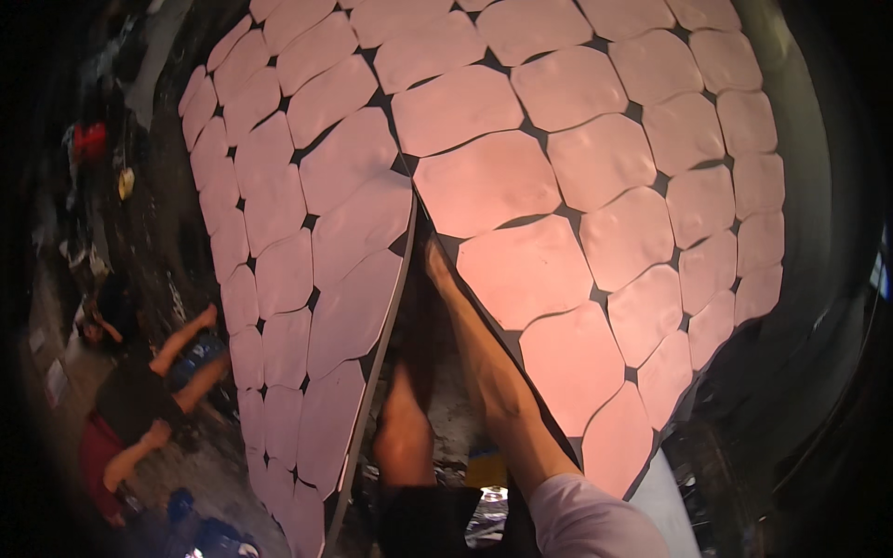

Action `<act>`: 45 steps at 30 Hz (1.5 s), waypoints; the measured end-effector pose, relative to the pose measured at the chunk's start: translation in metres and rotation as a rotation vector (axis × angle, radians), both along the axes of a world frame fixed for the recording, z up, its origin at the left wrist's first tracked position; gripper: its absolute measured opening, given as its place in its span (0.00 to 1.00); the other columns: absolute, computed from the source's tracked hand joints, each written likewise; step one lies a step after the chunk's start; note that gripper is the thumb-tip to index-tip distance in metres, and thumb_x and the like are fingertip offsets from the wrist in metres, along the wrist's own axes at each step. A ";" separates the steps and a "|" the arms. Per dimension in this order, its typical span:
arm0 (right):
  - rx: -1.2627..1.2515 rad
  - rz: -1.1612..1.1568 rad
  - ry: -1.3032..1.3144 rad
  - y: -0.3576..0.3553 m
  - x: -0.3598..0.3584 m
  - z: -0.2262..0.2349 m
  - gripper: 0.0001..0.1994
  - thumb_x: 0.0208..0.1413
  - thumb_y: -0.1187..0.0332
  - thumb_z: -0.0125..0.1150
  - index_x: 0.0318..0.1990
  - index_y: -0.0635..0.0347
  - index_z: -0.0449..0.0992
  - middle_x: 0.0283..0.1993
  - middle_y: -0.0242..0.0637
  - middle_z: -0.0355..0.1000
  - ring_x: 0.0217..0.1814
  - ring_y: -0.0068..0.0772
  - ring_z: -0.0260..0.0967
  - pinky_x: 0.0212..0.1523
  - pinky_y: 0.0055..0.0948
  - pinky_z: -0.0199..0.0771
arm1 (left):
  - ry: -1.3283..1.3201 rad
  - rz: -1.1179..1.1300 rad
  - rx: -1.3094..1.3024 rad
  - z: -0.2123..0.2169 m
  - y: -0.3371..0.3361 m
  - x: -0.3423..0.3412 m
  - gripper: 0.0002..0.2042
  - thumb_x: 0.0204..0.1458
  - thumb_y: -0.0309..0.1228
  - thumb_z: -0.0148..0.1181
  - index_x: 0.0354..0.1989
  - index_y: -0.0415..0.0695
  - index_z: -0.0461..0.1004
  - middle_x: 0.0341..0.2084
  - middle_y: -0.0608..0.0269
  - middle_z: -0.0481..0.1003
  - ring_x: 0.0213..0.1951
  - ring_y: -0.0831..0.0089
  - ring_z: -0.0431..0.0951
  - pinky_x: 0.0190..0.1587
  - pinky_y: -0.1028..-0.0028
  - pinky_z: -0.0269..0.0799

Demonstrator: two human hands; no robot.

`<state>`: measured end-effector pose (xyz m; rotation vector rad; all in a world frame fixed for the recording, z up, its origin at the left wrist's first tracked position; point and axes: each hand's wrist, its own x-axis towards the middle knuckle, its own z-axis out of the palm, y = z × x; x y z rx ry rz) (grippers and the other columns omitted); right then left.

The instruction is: The person arranges pink foam pieces on a dark surface, pressing them into place to form a pattern. The person then uses a knife to trim the edges of the assembled foam.

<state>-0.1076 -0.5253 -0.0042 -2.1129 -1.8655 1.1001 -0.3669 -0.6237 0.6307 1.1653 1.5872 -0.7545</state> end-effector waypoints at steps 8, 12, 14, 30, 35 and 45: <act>-0.119 0.512 -0.170 -0.052 -0.025 0.037 0.29 0.79 0.60 0.50 0.78 0.74 0.67 0.83 0.59 0.63 0.85 0.60 0.60 0.82 0.50 0.65 | 0.242 0.128 -0.216 -0.024 0.078 -0.062 0.35 0.57 0.30 0.75 0.74 0.37 0.72 0.63 0.38 0.76 0.61 0.50 0.82 0.64 0.57 0.78; -0.328 -0.475 0.523 -0.046 -0.034 0.044 0.36 0.79 0.47 0.55 0.77 0.74 0.66 0.79 0.67 0.65 0.83 0.68 0.60 0.78 0.49 0.68 | 0.336 0.148 -0.231 -0.060 0.179 -0.087 0.35 0.57 0.31 0.77 0.73 0.36 0.72 0.63 0.39 0.75 0.61 0.51 0.81 0.64 0.57 0.78; -0.217 -0.561 0.392 -0.049 -0.037 0.038 0.37 0.79 0.46 0.56 0.78 0.73 0.64 0.79 0.69 0.65 0.84 0.69 0.60 0.79 0.50 0.66 | 0.244 0.075 -0.121 -0.120 0.254 -0.079 0.35 0.57 0.32 0.78 0.72 0.35 0.72 0.63 0.39 0.75 0.61 0.51 0.81 0.63 0.57 0.78; -0.121 0.853 -0.830 0.012 -0.034 0.024 0.30 0.79 0.63 0.46 0.82 0.71 0.60 0.84 0.58 0.61 0.84 0.67 0.60 0.82 0.56 0.60 | -0.166 -0.501 0.239 -0.459 0.281 0.145 0.36 0.56 0.24 0.67 0.73 0.20 0.65 0.46 0.37 0.83 0.42 0.42 0.88 0.44 0.52 0.86; -0.029 0.662 -0.688 0.024 -0.053 -0.039 0.30 0.79 0.63 0.46 0.81 0.73 0.61 0.81 0.58 0.64 0.79 0.64 0.64 0.80 0.54 0.64 | -0.119 -0.231 0.120 -0.395 0.303 0.116 0.35 0.63 0.26 0.62 0.78 0.28 0.61 0.46 0.34 0.81 0.42 0.33 0.84 0.53 0.43 0.79; 0.080 0.428 -0.533 0.144 -0.040 -0.186 0.29 0.80 0.63 0.47 0.80 0.75 0.62 0.74 0.58 0.71 0.71 0.59 0.72 0.74 0.49 0.71 | 0.049 -0.065 -0.076 -0.285 0.304 0.065 0.38 0.58 0.24 0.64 0.80 0.41 0.66 0.64 0.37 0.80 0.64 0.45 0.83 0.69 0.53 0.77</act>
